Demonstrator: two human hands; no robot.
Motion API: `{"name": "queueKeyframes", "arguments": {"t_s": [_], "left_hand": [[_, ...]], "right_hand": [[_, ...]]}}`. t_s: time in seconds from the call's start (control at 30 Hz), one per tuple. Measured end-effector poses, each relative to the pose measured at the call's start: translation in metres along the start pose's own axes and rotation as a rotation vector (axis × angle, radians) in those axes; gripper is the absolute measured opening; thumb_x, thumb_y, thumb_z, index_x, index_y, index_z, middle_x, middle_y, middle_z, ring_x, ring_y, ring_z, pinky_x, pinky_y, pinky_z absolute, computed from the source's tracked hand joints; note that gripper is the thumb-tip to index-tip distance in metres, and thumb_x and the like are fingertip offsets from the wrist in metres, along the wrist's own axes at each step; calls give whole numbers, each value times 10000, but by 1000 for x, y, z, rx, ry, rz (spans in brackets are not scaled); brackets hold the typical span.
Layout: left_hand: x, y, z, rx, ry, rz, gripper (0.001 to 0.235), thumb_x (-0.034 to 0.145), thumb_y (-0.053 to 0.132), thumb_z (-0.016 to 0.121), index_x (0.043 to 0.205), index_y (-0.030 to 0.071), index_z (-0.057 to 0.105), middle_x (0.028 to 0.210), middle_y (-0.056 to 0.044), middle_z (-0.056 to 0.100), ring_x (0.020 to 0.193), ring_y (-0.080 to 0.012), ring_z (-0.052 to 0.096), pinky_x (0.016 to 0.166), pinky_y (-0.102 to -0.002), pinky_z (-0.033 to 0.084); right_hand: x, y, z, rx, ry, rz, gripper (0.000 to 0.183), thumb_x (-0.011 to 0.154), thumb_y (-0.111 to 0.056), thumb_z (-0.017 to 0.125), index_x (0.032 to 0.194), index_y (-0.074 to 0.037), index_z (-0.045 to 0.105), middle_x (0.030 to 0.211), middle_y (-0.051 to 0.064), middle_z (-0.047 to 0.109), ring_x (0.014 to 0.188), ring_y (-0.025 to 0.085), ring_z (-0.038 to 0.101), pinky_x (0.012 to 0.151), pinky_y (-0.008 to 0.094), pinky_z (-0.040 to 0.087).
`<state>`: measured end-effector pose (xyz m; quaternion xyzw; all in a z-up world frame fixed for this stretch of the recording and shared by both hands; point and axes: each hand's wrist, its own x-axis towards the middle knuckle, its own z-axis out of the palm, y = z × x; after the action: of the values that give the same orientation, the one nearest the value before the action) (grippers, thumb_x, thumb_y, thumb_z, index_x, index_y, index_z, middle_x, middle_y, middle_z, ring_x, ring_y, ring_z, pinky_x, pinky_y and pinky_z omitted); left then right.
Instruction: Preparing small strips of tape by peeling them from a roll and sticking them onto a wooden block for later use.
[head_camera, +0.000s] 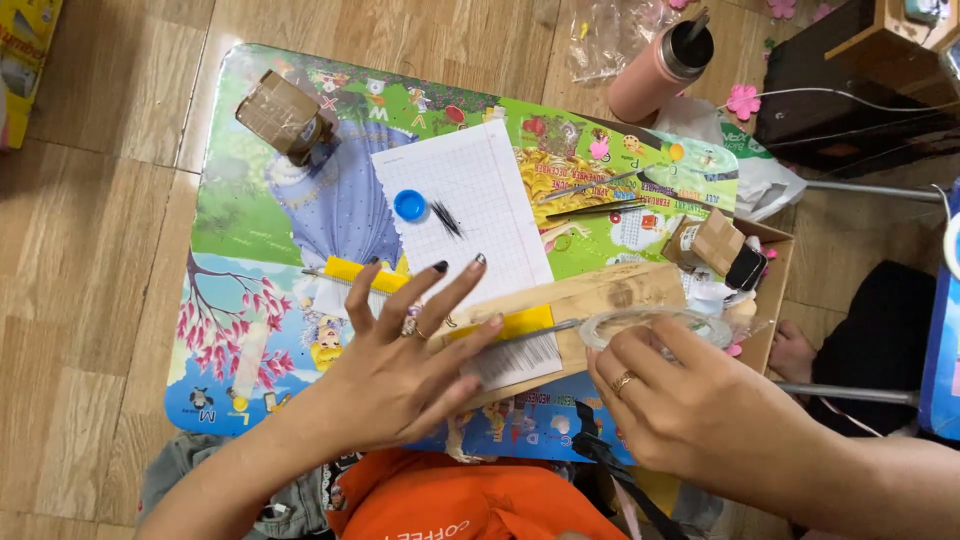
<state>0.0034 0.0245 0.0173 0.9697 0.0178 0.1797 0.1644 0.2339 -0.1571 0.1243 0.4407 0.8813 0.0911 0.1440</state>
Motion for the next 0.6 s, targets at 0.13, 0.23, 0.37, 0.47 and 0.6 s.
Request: {"name": "queueKeyframes", "arguments": {"t_s": [0.13,0.23,0.37,0.47,0.6], "left_hand": [[0,-3,6,68,-24,101,636,1059,647,357,1511,230,518,1649,-149,327,1502,-340,260,1166,-626,89],[-1,-6,9,143,-54,153,738,1058,708,262,1486,199,583,1682,-82,312,1556,-274,201,1210,-630,20],[-1,-1,9,500,-93,272,867,1029,784,95,1640,227,358,1710,-5,238,1572,-223,121,1227,-663,-4],[13,9,-3,645,-77,335,896,1029,808,56,1654,245,363,1718,36,224,1565,-213,109,1228,-658,39],[24,11,4,372,-74,302,827,1058,745,156,1639,215,413,1716,43,229,1557,-186,173,1203,-650,185]], "right_hand": [[-2,0,2,12,6,1,246,946,-81,595,1116,48,717,896,164,717,789,320,633,732,429,515],[-3,-1,2,7,-4,-3,258,951,-108,603,1125,45,716,891,173,714,800,332,640,736,437,519],[-9,-1,1,18,1,19,243,941,-93,628,1142,13,714,872,146,694,779,324,627,730,443,519],[-10,-2,1,24,8,29,242,943,-105,640,1149,-7,720,880,132,694,790,316,627,710,431,510],[-5,-4,-1,-5,-10,22,265,978,-137,578,1132,37,706,867,149,681,781,332,619,706,428,495]]}}
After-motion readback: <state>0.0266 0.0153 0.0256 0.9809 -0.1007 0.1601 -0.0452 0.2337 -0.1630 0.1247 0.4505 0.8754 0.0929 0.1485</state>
